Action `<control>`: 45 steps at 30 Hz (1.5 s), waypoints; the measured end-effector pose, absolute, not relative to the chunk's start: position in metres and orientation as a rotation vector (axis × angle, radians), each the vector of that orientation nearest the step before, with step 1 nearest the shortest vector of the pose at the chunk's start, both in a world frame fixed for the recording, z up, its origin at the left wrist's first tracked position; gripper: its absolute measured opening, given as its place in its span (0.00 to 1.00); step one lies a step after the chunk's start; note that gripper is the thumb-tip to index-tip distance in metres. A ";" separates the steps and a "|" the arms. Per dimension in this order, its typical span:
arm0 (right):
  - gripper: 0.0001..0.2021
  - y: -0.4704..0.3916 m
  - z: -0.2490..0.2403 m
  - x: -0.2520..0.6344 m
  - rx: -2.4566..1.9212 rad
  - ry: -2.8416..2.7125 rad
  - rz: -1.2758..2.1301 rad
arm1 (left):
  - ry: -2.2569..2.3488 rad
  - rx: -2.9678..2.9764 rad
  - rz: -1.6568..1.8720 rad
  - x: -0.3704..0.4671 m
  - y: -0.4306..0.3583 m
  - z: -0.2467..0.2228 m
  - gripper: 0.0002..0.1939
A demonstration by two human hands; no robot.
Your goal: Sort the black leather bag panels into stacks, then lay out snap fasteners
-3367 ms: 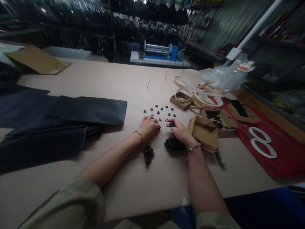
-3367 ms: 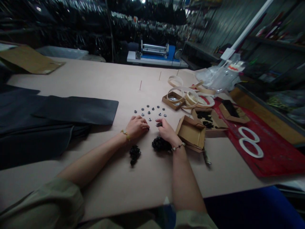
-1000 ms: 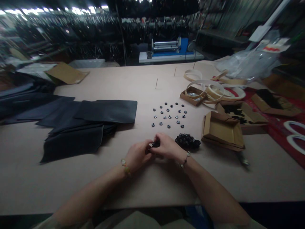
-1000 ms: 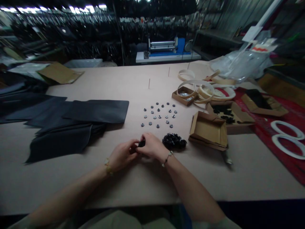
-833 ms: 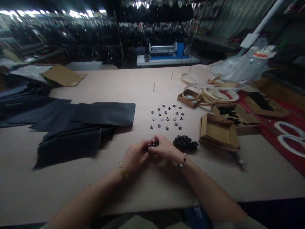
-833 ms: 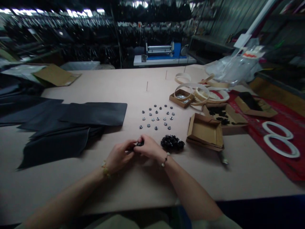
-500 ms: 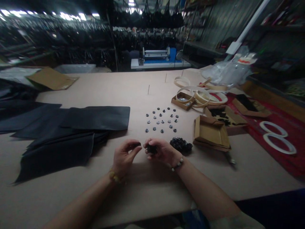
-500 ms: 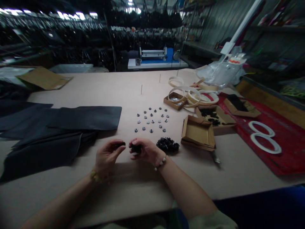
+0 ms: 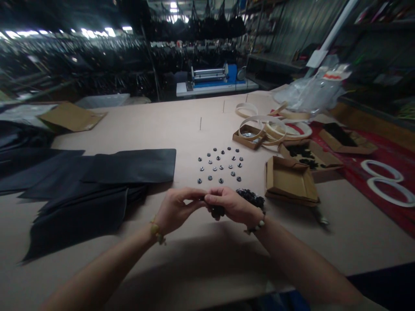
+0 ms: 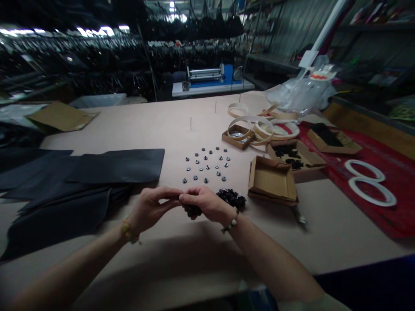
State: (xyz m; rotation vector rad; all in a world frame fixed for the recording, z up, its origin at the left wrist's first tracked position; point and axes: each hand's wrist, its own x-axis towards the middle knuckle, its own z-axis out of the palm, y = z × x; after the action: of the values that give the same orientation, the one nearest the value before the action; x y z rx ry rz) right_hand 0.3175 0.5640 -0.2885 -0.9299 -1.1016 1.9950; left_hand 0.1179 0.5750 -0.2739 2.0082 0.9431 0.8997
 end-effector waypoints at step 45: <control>0.04 0.833 -0.260 0.419 -1.841 -1.352 1.352 | 1.182 2.209 0.164 0.223 0.902 -0.325 0.16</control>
State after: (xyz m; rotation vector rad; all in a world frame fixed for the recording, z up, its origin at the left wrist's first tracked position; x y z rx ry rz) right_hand 0.4192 0.8332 -0.2603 -1.8415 -1.3516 1.3519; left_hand 0.2229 0.9023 -0.3248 2.2092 1.1818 0.1636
